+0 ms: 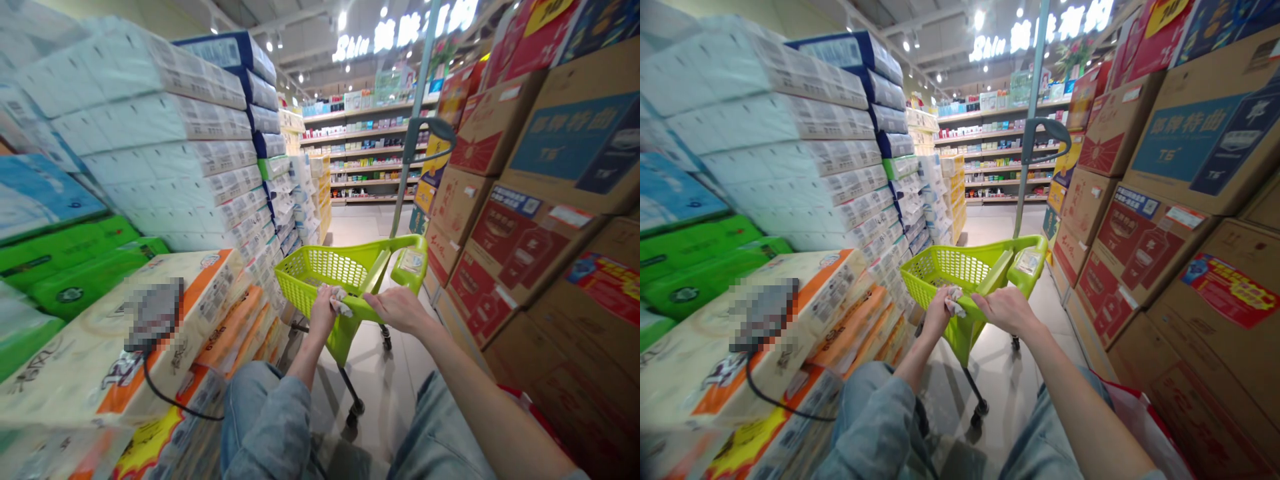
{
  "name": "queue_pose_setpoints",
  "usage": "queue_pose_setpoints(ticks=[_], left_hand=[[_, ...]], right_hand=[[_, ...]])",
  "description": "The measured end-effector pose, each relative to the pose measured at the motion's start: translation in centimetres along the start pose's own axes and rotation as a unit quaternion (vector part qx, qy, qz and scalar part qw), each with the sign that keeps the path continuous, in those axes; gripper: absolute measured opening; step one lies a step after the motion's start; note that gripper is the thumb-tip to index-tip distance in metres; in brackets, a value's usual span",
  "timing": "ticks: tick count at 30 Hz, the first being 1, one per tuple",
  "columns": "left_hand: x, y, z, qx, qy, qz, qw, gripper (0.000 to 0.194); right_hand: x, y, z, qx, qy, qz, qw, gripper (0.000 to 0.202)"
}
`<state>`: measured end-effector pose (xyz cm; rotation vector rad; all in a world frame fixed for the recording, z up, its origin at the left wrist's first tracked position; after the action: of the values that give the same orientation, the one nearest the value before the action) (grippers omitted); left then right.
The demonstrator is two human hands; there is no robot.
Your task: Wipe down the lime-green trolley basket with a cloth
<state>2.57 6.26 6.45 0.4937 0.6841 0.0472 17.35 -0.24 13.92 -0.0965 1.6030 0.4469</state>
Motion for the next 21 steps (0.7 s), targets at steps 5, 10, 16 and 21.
queue_pose_setpoints(ticks=[5, 10, 16, 21], left_hand=[[0.9, -0.6, 1.3, 0.026, -0.038, -0.022, 0.999, 0.037], [1.1, -1.4, 4.5, 0.095, -0.001, -0.015, 0.995, 0.028], [1.2, -0.3, 2.8, 0.11, 0.088, -0.005, 0.99, 0.036], [0.8, 1.6, -2.0, 0.049, 0.137, -0.005, 0.989, 0.037]], right_hand=[[0.0, 0.0, 0.2, -0.002, 0.0, 0.009, 1.0, 0.074], [0.1, 0.0, 0.4, -0.001, -0.009, 0.007, 1.0, 0.075], [0.1, 0.0, 0.4, -0.003, 0.0, 0.006, 1.0, 0.074], [0.3, 0.0, 0.5, 0.002, 0.001, -0.014, 1.0, 0.077]])
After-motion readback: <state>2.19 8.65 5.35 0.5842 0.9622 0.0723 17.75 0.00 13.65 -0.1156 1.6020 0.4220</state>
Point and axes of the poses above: each hand's wrist, its own y-axis towards the middle knuckle, its own x-axis out of the palm, z = x × y, the point moved 9 cm from there along y, towards the middle knuckle, and after that the axes turned 7 degrees about y, right-handed, at the moved point
